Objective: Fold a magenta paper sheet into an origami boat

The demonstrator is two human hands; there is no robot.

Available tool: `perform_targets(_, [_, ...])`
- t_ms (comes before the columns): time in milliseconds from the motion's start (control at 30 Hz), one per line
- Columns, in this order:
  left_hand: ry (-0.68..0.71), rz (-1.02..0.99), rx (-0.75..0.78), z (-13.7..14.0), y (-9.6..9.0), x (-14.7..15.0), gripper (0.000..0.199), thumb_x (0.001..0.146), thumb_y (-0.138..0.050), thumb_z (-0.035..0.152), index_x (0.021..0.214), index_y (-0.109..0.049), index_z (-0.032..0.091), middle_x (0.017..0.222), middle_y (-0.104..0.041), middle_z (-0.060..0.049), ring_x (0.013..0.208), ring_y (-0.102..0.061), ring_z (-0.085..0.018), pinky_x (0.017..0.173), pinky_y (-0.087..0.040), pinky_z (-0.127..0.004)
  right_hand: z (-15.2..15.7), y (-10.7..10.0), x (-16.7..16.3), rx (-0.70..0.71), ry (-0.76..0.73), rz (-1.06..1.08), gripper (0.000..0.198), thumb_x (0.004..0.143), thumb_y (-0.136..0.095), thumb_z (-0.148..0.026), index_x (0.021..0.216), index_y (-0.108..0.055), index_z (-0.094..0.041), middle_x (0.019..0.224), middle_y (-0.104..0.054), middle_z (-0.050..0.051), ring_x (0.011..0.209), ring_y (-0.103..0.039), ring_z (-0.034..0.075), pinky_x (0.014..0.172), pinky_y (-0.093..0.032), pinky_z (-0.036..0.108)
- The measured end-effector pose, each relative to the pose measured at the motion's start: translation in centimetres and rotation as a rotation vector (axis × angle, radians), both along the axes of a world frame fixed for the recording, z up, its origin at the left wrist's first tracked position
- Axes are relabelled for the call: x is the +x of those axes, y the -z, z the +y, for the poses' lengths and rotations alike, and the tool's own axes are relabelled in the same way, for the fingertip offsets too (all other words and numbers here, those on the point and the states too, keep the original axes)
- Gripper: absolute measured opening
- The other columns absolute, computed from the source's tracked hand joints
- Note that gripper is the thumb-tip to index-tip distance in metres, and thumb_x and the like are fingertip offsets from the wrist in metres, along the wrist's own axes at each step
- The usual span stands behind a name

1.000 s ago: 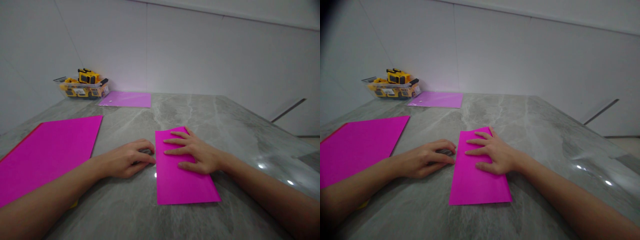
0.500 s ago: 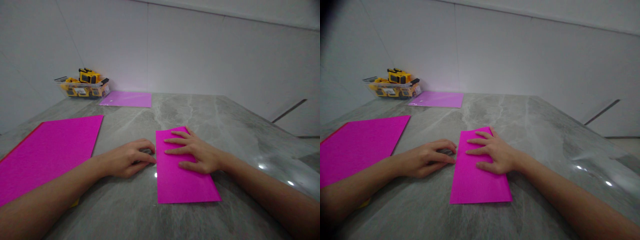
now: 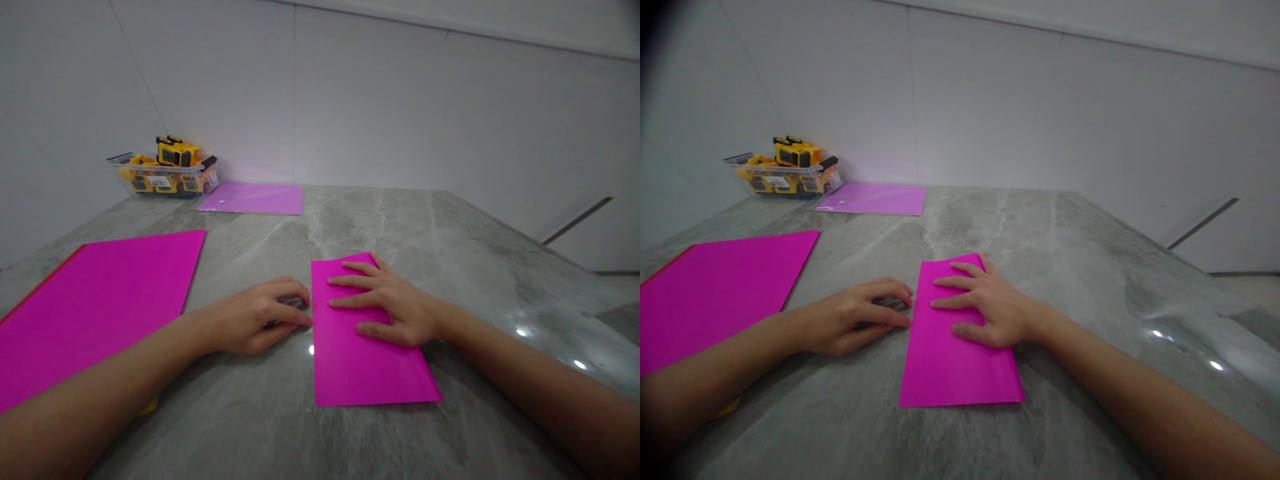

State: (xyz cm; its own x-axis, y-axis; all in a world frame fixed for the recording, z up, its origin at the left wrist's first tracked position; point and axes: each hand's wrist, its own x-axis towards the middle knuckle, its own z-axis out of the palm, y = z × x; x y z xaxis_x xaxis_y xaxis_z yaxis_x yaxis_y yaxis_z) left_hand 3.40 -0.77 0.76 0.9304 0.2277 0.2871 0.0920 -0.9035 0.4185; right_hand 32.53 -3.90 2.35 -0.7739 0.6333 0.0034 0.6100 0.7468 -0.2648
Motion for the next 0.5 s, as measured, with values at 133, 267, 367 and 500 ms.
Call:
perform_targets(133, [0.002,0.005,-0.001,0.01,0.02,-0.01,0.032,0.091,-0.048,0.009,0.116,-0.066,0.018,0.116,-0.058,-0.013,0.111,-0.055,-0.023,0.098,-0.046,-0.040,-0.02,0.00,0.02,0.004,-0.001,-0.012,0.051,0.088,-0.056,-0.049,0.136,-0.053,-0.033,0.150,-0.042,0.004,0.141,-0.023,0.040,0.108,-0.003,0.071])
perform_targets(267, [0.000,-0.008,-0.006,-0.04,0.03,-0.01,0.033,0.090,-0.049,0.009,0.116,-0.066,0.020,0.117,-0.059,-0.013,0.110,-0.055,-0.023,0.098,-0.047,-0.041,-0.05,-0.03,-0.04,0.004,0.001,0.001,0.051,0.087,-0.057,-0.048,0.136,-0.054,-0.033,0.149,-0.043,0.005,0.141,-0.024,0.040,0.108,-0.004,0.070])
perform_targets(367, [-0.001,-0.015,-0.007,-0.08,0.00,-0.02,0.032,0.090,-0.049,0.009,0.116,-0.066,0.020,0.116,-0.059,-0.013,0.110,-0.055,-0.023,0.097,-0.048,-0.041,-0.06,-0.03,-0.03,0.004,0.001,0.013,0.050,0.087,-0.058,-0.046,0.135,-0.055,-0.032,0.148,-0.044,0.005,0.141,-0.025,0.040,0.109,-0.004,0.069])
perform_targets(500, [0.000,-0.012,-0.008,-0.09,-0.03,-0.05,0.033,0.090,-0.049,0.009,0.116,-0.066,0.020,0.117,-0.059,-0.013,0.110,-0.055,-0.023,0.097,-0.048,-0.041,-0.05,-0.02,0.01,-0.005,0.002,0.008,0.051,0.087,-0.057,-0.047,0.135,-0.054,-0.032,0.149,-0.043,0.005,0.141,-0.024,0.040,0.109,-0.004,0.070])
